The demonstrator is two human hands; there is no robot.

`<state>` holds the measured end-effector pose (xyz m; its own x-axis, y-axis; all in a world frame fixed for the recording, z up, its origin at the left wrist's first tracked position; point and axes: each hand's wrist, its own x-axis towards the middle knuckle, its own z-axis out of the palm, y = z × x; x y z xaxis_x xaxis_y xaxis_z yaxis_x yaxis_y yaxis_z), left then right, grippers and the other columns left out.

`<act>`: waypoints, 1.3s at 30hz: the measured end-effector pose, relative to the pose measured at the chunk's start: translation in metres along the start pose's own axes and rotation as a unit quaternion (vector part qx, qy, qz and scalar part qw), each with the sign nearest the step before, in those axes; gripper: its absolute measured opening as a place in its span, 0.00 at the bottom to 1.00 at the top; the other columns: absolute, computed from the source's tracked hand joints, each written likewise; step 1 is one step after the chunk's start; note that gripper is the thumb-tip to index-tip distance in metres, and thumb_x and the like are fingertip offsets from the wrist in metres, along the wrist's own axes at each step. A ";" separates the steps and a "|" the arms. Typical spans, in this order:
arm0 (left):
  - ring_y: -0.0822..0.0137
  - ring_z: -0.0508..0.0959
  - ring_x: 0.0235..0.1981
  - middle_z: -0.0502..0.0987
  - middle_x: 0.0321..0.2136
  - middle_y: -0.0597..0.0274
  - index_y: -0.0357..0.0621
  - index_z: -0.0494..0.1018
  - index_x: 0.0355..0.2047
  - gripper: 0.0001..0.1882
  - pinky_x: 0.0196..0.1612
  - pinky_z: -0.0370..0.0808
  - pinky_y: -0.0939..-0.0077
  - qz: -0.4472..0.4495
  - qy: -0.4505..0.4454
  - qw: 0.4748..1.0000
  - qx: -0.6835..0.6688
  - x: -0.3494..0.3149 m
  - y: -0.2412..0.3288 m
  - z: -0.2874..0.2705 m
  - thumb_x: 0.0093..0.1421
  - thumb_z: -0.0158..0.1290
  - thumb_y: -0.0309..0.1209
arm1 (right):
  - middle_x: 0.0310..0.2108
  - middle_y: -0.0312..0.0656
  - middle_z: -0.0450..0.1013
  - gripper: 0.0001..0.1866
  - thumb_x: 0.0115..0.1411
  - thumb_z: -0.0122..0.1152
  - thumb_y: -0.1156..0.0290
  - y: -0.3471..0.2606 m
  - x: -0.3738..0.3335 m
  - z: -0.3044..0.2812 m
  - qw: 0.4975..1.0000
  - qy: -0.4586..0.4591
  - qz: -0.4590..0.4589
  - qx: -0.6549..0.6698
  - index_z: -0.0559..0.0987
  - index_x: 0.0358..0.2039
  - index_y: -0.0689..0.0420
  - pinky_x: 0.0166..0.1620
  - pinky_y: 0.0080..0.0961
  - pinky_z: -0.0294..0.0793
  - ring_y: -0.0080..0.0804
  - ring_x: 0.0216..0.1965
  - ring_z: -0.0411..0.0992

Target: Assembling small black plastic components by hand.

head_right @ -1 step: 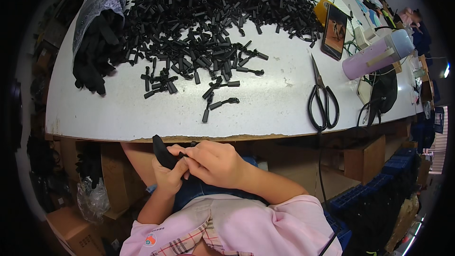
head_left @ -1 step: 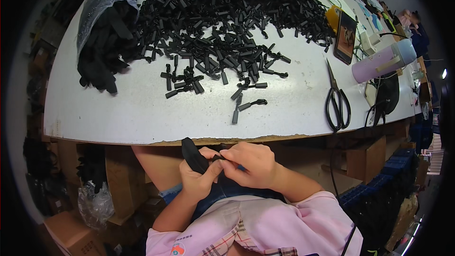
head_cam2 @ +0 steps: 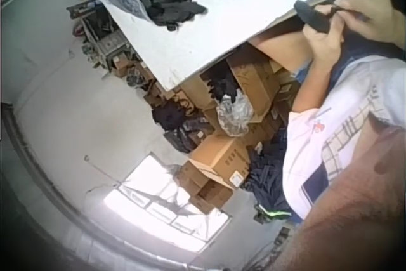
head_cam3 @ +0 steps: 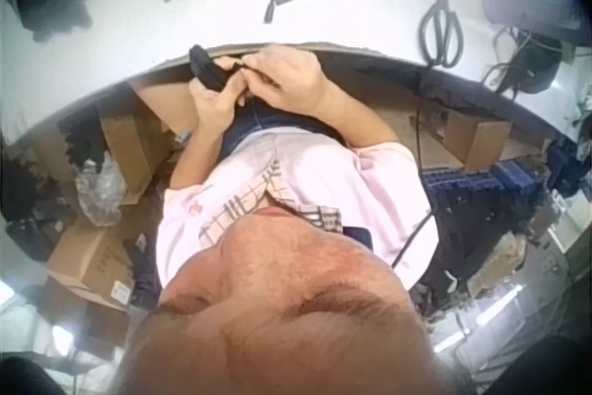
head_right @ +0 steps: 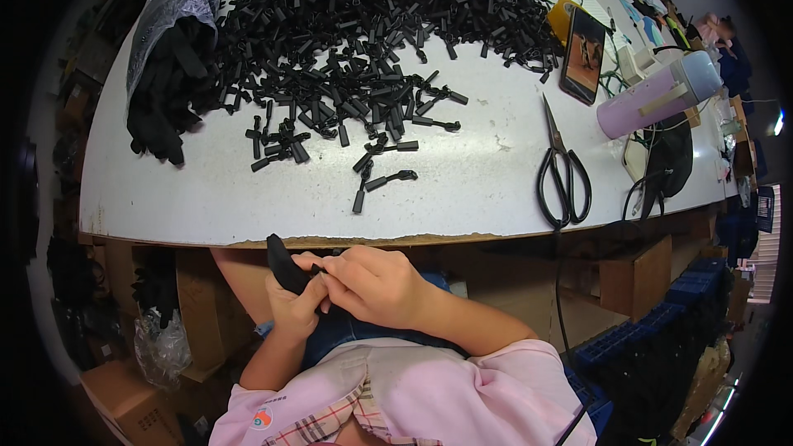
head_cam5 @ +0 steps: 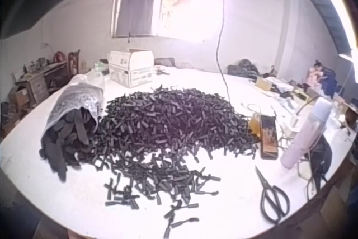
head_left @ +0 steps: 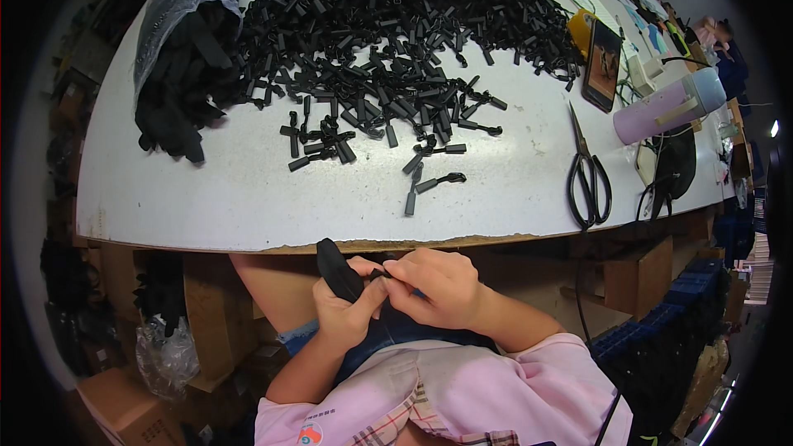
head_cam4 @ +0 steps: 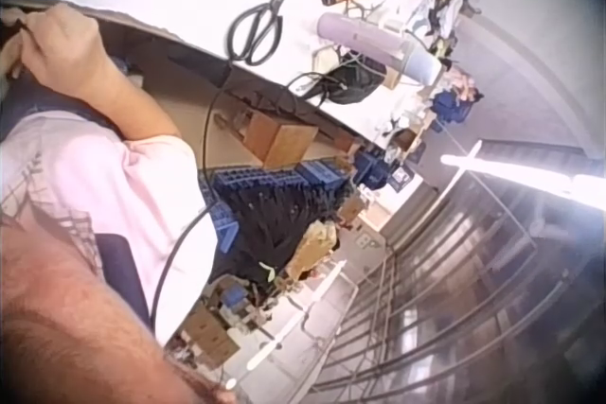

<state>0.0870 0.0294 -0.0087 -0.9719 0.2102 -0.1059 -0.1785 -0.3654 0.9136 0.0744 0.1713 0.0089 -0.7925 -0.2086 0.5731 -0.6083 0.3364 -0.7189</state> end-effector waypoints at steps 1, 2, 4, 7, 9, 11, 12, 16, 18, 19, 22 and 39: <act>0.80 0.65 0.13 0.69 0.20 0.64 0.35 0.69 0.27 0.04 0.14 0.59 0.89 -0.014 0.010 1.000 -0.018 -0.001 0.000 0.001 0.50 0.51 0.21 | 0.17 0.41 0.66 0.09 0.41 0.57 0.82 0.000 0.000 0.001 1.000 0.009 -0.016 -0.024 0.71 0.26 0.66 0.18 0.20 0.67 0.30 0.16 0.67; 0.80 0.65 0.12 0.69 0.19 0.64 0.35 0.69 0.27 0.04 0.14 0.59 0.89 -0.028 0.020 0.999 -0.035 -0.001 0.000 0.001 0.50 0.51 0.22 | 0.17 0.41 0.66 0.09 0.41 0.57 0.82 0.000 -0.001 0.002 0.998 0.018 -0.033 -0.048 0.71 0.26 0.66 0.18 0.20 0.68 0.31 0.16 0.67; 0.80 0.65 0.13 0.69 0.20 0.63 0.34 0.69 0.27 0.04 0.14 0.60 0.89 -0.031 0.015 0.999 -0.041 -0.001 0.000 0.000 0.50 0.51 0.21 | 0.17 0.41 0.66 0.09 0.41 0.57 0.82 -0.001 -0.001 0.002 0.999 0.015 -0.020 -0.038 0.71 0.26 0.65 0.18 0.20 0.67 0.30 0.16 0.67; 0.80 0.66 0.14 0.69 0.23 0.61 0.34 0.69 0.27 0.04 0.14 0.60 0.90 -0.012 0.014 0.999 -0.028 -0.002 -0.003 0.000 0.49 0.51 0.21 | 0.18 0.41 0.66 0.09 0.41 0.57 0.82 -0.002 -0.001 -0.002 1.000 -0.006 0.007 -0.020 0.71 0.26 0.65 0.17 0.19 0.67 0.29 0.16 0.67; 0.79 0.66 0.14 0.70 0.24 0.60 0.34 0.69 0.27 0.05 0.14 0.60 0.90 0.012 0.016 1.000 -0.011 -0.003 -0.005 -0.001 0.49 0.51 0.21 | 0.18 0.41 0.66 0.09 0.42 0.57 0.82 -0.003 0.001 -0.005 0.999 -0.023 0.021 -0.011 0.71 0.26 0.65 0.17 0.19 0.66 0.28 0.16 0.67; 0.79 0.67 0.17 0.69 0.27 0.58 0.34 0.68 0.28 0.06 0.17 0.61 0.90 0.028 -0.003 0.999 0.043 -0.003 -0.005 -0.004 0.49 0.51 0.20 | 0.18 0.40 0.66 0.08 0.42 0.57 0.81 -0.003 0.002 -0.007 0.998 -0.041 0.046 0.017 0.72 0.27 0.64 0.16 0.18 0.65 0.25 0.15 0.66; 0.79 0.67 0.17 0.69 0.27 0.58 0.34 0.68 0.28 0.06 0.17 0.61 0.90 0.028 -0.003 0.999 0.043 -0.003 -0.003 -0.005 0.49 0.51 0.20 | 0.18 0.40 0.66 0.08 0.42 0.57 0.81 -0.003 0.002 -0.007 0.998 -0.041 0.046 0.017 0.72 0.27 0.64 0.16 0.18 0.65 0.25 0.15 0.66; 0.75 0.66 0.23 0.68 0.26 0.59 0.36 0.67 0.28 0.05 0.24 0.63 0.85 0.072 -0.022 0.995 0.067 -0.001 0.006 -0.004 0.50 0.51 0.22 | 0.18 0.39 0.67 0.08 0.42 0.56 0.81 -0.002 0.003 -0.007 0.993 -0.044 0.070 0.087 0.72 0.26 0.64 0.16 0.17 0.64 0.22 0.14 0.66; 0.71 0.66 0.24 0.68 0.25 0.58 0.37 0.66 0.27 0.04 0.28 0.63 0.81 0.116 -0.019 0.987 0.106 -0.003 0.012 -0.003 0.50 0.50 0.23 | 0.18 0.39 0.67 0.07 0.43 0.56 0.81 -0.004 0.006 -0.008 0.991 -0.052 0.065 0.108 0.72 0.26 0.64 0.16 0.16 0.63 0.21 0.13 0.66; 0.71 0.66 0.24 0.68 0.25 0.58 0.37 0.66 0.27 0.04 0.28 0.63 0.81 0.116 -0.018 0.987 0.106 -0.003 0.013 -0.004 0.50 0.50 0.23 | 0.18 0.40 0.67 0.07 0.43 0.56 0.81 -0.005 0.008 -0.010 0.985 -0.071 0.074 0.138 0.72 0.26 0.63 0.16 0.17 0.63 0.24 0.14 0.66; 0.71 0.66 0.25 0.67 0.24 0.58 0.37 0.66 0.27 0.03 0.29 0.63 0.81 0.234 -0.011 0.953 0.189 -0.005 0.017 -0.002 0.52 0.48 0.24 | 0.16 0.41 0.65 0.06 0.42 0.56 0.79 -0.002 0.007 -0.008 0.967 -0.172 0.094 0.166 0.71 0.24 0.63 0.17 0.21 0.64 0.31 0.14 0.66; 0.79 0.68 0.24 0.68 0.24 0.66 0.36 0.66 0.34 0.10 0.27 0.65 0.84 -0.018 -0.071 0.994 0.080 0.000 0.014 -0.008 0.50 0.51 0.25 | 0.20 0.40 0.67 0.06 0.43 0.60 0.78 0.002 -0.003 -0.007 0.963 -0.060 0.168 0.203 0.73 0.23 0.63 0.19 0.19 0.65 0.27 0.16 0.64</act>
<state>0.0832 0.0170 0.0013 -0.9321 0.3499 -0.0943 -0.1759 -0.2095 0.9619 0.0756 0.1794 0.0088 -0.9316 -0.2641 0.2496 -0.2646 0.0222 -0.9641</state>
